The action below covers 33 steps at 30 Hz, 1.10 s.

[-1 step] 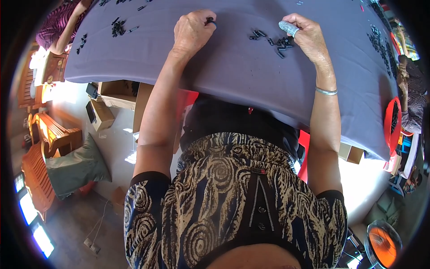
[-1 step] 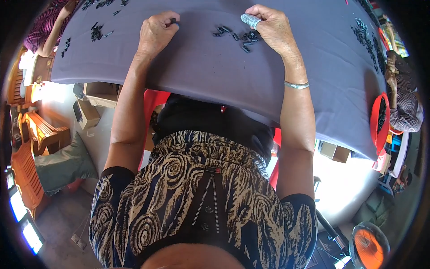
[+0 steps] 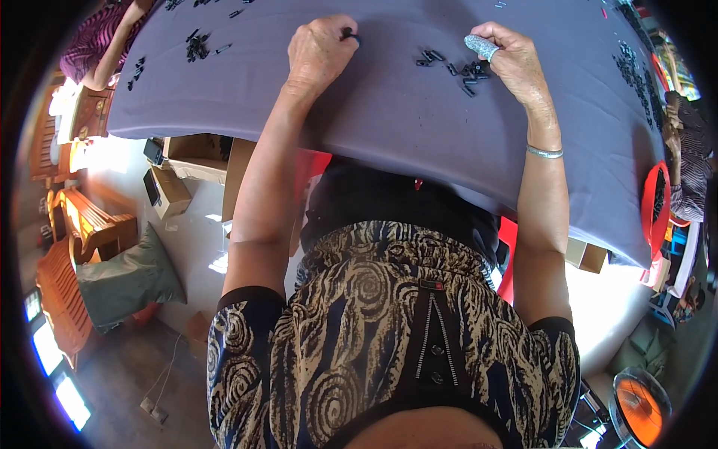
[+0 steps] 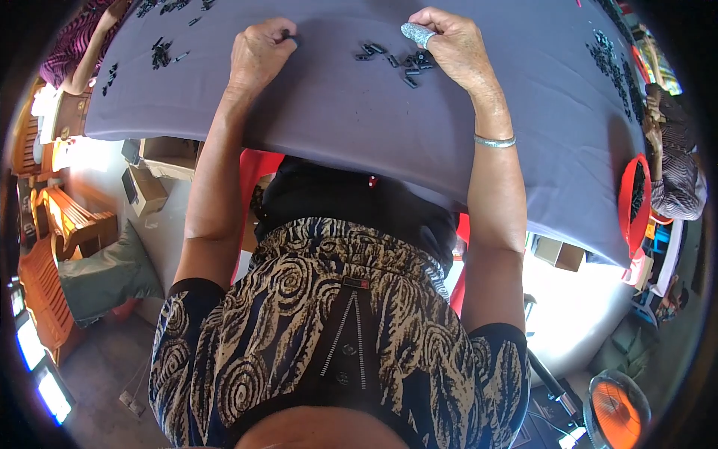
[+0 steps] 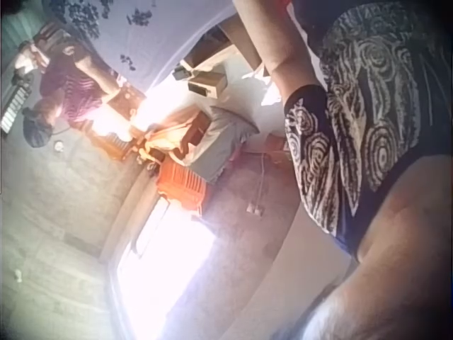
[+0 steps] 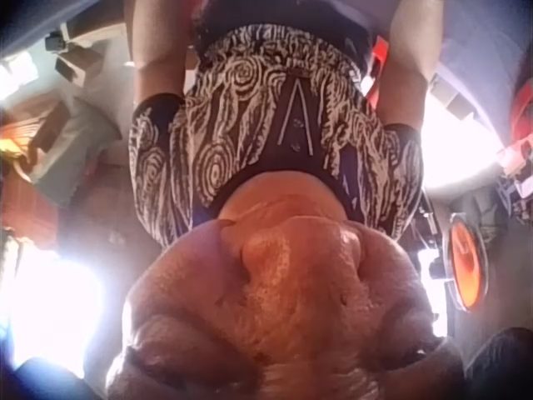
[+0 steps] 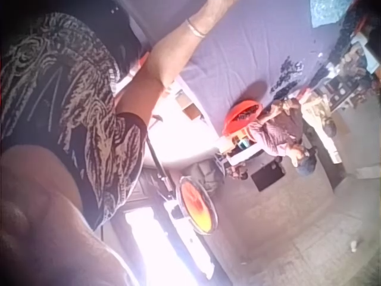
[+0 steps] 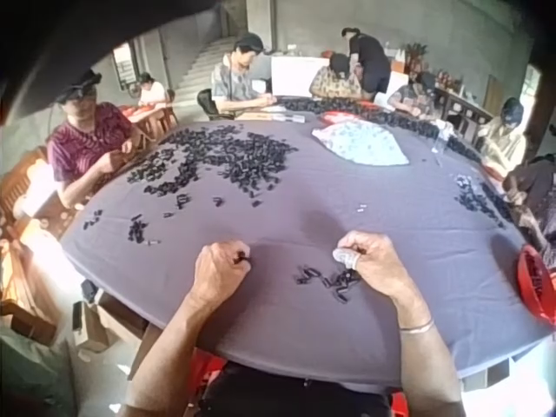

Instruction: Cleaning and inspecting small black plastic components using a small abrasive pad.

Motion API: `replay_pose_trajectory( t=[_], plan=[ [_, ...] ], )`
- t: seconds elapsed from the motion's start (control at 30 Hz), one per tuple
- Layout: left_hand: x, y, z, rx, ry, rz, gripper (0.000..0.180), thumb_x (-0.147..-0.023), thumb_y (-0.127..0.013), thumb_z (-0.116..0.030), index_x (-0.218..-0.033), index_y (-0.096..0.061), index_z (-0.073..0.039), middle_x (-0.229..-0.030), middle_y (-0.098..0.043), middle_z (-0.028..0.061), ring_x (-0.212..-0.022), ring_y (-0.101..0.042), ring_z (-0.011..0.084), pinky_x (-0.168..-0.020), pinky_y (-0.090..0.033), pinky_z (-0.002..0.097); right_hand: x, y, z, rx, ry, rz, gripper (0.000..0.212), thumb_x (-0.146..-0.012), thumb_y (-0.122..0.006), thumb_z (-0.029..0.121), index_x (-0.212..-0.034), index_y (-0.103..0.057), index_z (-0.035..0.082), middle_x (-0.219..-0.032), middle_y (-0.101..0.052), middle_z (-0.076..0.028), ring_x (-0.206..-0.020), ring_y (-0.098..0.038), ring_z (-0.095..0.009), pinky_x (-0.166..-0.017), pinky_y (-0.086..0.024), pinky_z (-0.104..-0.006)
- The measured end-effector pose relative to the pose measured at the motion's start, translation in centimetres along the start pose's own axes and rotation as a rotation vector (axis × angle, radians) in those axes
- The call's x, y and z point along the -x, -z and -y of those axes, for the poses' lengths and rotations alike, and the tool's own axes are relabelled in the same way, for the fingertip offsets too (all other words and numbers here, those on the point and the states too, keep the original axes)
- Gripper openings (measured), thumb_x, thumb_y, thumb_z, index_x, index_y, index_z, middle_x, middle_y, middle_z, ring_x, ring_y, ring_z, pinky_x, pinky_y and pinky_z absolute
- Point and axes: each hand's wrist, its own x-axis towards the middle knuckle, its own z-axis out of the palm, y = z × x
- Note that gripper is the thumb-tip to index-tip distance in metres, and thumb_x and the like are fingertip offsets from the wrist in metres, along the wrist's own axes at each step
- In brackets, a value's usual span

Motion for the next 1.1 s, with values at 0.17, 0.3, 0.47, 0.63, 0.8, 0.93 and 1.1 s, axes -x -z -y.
replay_pose_trajectory(
  t=[0.17, 0.3, 0.47, 0.63, 0.8, 0.93, 1.1],
  plan=[
    [0.0, 0.5, -0.4, -0.145, 0.145, 0.004, 0.019, -0.069, -0.065, -0.024, -0.085, -0.07, -0.014, -0.075, -0.066, 0.0115, -0.076, -0.064, 0.0316, -0.069, -0.051, 0.0383, 0.2, 0.2, 0.5, -0.038, -0.06, 0.056, 0.011, -0.086, -0.059, 0.005, -0.095, -0.066, 0.005, -0.069, -0.053, 0.008, -0.054, -0.033, 0.0, -0.046, -0.024, -0.0181],
    [0.1, 0.8, -0.7, -0.206, 0.222, 0.008, 0.023, -0.069, -0.066, -0.026, -0.087, -0.07, -0.013, -0.075, -0.067, 0.0108, -0.077, -0.064, 0.0312, -0.069, -0.051, 0.0388, 0.1, 0.1, 0.5, -0.011, -0.037, 0.05, 0.012, -0.086, -0.058, 0.003, -0.094, -0.066, 0.005, -0.07, -0.054, 0.007, -0.057, -0.037, 0.0, -0.048, -0.027, -0.0184],
    [0.2, 0.6, -2.0, 0.073, 0.065, -0.087, 0.025, -0.072, -0.065, -0.014, -0.097, -0.068, -0.012, -0.068, -0.064, 0.007, -0.067, -0.062, 0.0166, -0.064, -0.051, 0.0287, 0.1, 0.1, 0.7, -0.014, -0.029, 0.032, 0.013, -0.085, -0.056, 0.001, -0.094, -0.065, 0.004, -0.073, -0.055, 0.007, -0.061, -0.039, -0.001, -0.051, -0.029, -0.0187],
    [1.4, -2.9, -4.0, 0.344, -0.407, 0.026, 0.027, -0.07, -0.06, 0.005, -0.094, -0.065, -0.006, -0.085, -0.058, 0.0053, -0.074, -0.06, 0.0176, -0.069, -0.049, 0.027, -0.1, 0.3, 0.3, -0.039, -0.042, 0.046, 0.015, -0.085, -0.055, -0.001, -0.095, -0.065, 0.003, -0.073, -0.054, 0.007, -0.062, -0.039, 0.0, -0.051, -0.029, -0.0184],
    [2.0, -4.2, -4.9, 0.037, -0.451, -0.033, 0.027, -0.071, -0.057, 0.005, -0.095, -0.063, -0.007, -0.087, -0.056, 0.007, -0.076, -0.058, 0.0249, -0.071, -0.048, 0.0306, 0.0, 0.2, 0.2, -0.058, -0.016, 0.041, 0.016, -0.085, -0.054, -0.001, -0.096, -0.065, 0.003, -0.073, -0.053, 0.007, -0.061, -0.038, 0.0, -0.05, -0.028, -0.0177],
    [2.1, -3.8, -4.5, 0.133, -0.419, 0.031, 0.027, -0.072, -0.056, 0.006, -0.095, -0.063, -0.007, -0.087, -0.056, 0.0065, -0.076, -0.058, 0.0247, -0.07, -0.047, 0.0311, 0.1, 0.3, 0.7, -0.068, -0.031, 0.048, 0.014, -0.086, -0.056, 0.002, -0.096, -0.065, 0.004, -0.072, -0.052, 0.007, -0.057, -0.036, 0.0, -0.048, -0.027, -0.0178],
    [2.1, -2.6, -5.4, 0.485, -0.411, 0.026, 0.03, -0.07, -0.055, 0.01, -0.094, -0.063, -0.007, -0.084, -0.057, 0.0067, -0.074, -0.057, 0.0241, -0.067, -0.047, 0.0332, 0.9, -0.2, 2.0, -0.169, -0.041, 0.169, 0.012, -0.088, -0.055, 0.006, -0.096, -0.065, 0.005, -0.07, -0.052, 0.005, -0.052, -0.037, -0.001, -0.045, -0.028, -0.0175]
  ],
)
